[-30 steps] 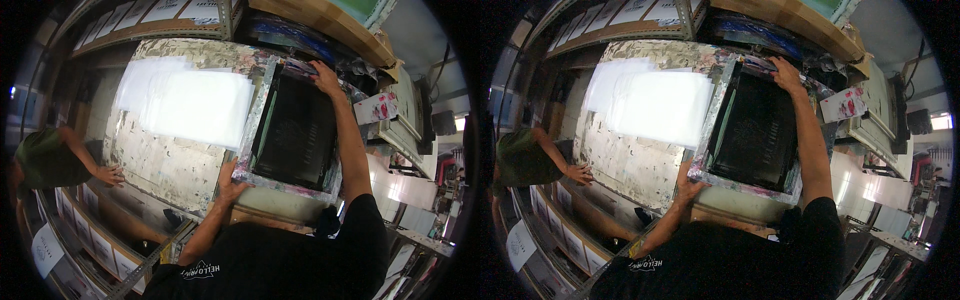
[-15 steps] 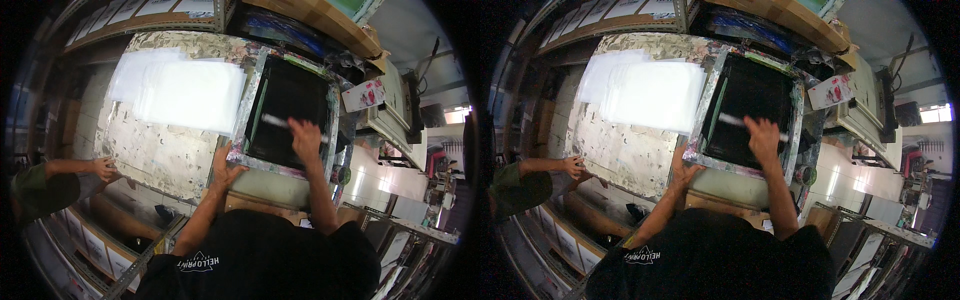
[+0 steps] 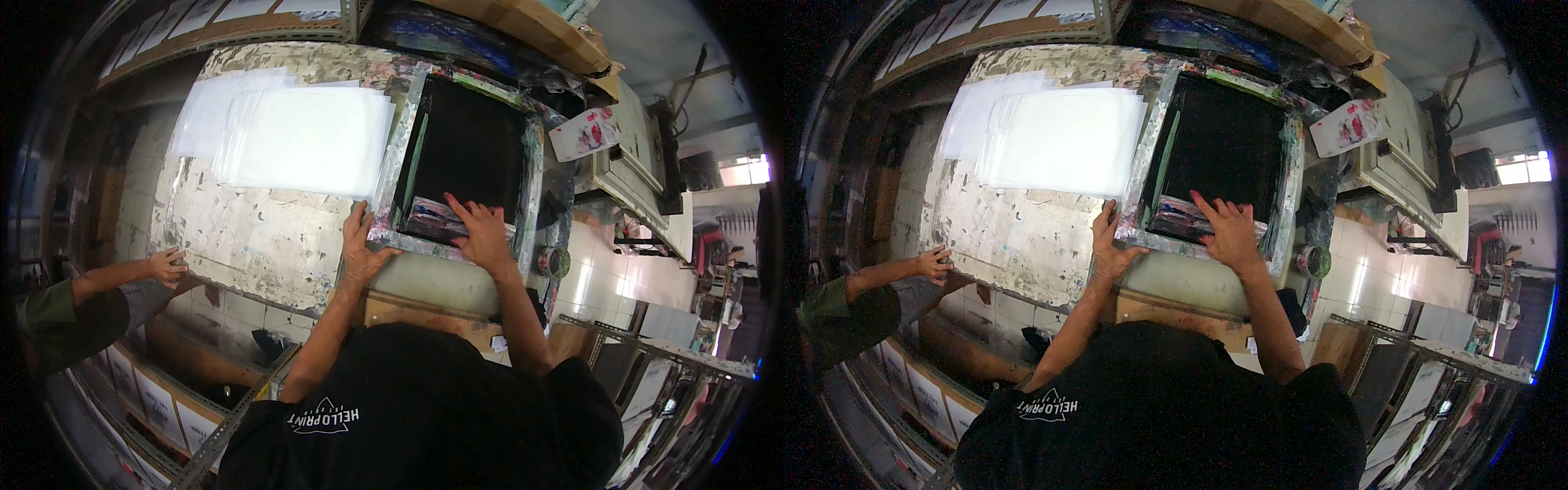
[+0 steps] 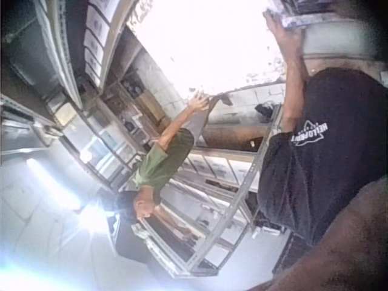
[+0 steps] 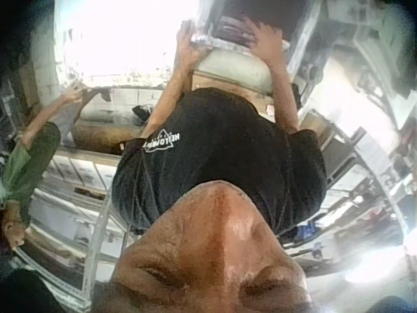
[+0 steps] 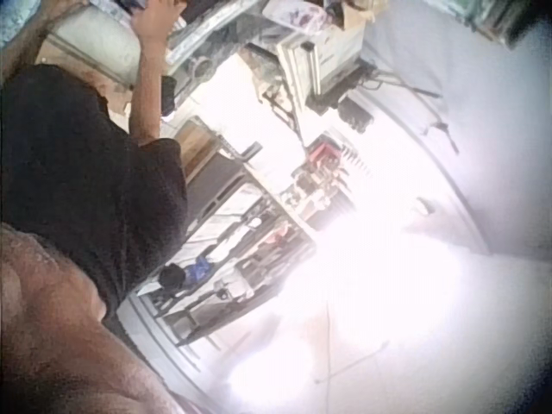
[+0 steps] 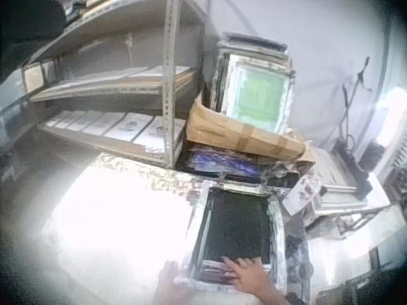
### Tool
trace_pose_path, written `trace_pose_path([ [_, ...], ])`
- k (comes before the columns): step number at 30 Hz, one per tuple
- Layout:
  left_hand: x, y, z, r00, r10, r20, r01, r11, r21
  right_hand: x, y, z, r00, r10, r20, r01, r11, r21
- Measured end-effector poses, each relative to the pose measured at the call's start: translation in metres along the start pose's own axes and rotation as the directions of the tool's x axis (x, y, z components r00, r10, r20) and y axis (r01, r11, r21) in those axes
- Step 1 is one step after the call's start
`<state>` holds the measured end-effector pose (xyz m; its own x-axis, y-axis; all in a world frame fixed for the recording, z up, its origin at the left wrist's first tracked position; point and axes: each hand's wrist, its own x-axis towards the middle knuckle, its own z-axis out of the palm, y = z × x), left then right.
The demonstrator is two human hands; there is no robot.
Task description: The person performs screen printing by placing white paper under a screen, using a squeegee to pull ink across the mesh, and lifting the screen to reveal a printed logo. The printed sheets are then stacked on the table.
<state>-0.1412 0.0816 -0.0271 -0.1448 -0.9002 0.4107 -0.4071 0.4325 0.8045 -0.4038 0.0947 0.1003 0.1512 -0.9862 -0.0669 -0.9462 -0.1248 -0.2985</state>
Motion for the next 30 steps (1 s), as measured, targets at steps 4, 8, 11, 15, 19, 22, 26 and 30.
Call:
trace_pose_path([
  [4,-0.004,-0.003,0.000,1.000,0.022,0.005,-0.022,0.995,0.096,0.013,0.028,0.043,0.997,0.057,-0.047,-0.058,0.998,-0.028],
  [8,-0.005,0.001,-0.003,1.000,0.002,0.028,-0.004,0.997,0.079,0.084,0.086,0.047,0.959,0.037,-0.282,-0.068,0.993,-0.100],
  [11,-0.002,0.007,-0.003,1.000,-0.010,0.020,0.009,1.000,0.030,0.148,0.121,0.029,0.944,0.036,-0.329,-0.073,0.992,-0.100],
  [15,0.000,0.010,-0.006,0.998,-0.052,0.033,0.050,0.998,0.038,0.202,0.150,0.004,0.952,-0.004,-0.307,-0.025,0.996,-0.090],
  [19,0.000,0.016,-0.008,0.999,-0.051,-0.009,0.051,0.996,0.076,0.210,0.150,-0.025,0.949,-0.040,-0.311,0.063,0.996,0.064],
  [22,0.002,0.022,-0.011,0.999,-0.044,-0.006,0.045,0.989,0.139,0.187,0.143,-0.013,0.911,-0.152,-0.383,0.155,0.988,-0.023],
  [26,-0.006,0.012,-0.004,0.999,-0.049,-0.014,0.050,0.993,0.107,0.117,0.113,0.017,0.865,-0.187,-0.465,0.152,0.982,-0.111],
  [30,-0.009,0.017,-0.001,0.994,-0.047,-0.095,0.054,0.996,0.067,0.029,0.041,0.004,0.897,-0.120,-0.425,0.100,0.993,-0.070],
])
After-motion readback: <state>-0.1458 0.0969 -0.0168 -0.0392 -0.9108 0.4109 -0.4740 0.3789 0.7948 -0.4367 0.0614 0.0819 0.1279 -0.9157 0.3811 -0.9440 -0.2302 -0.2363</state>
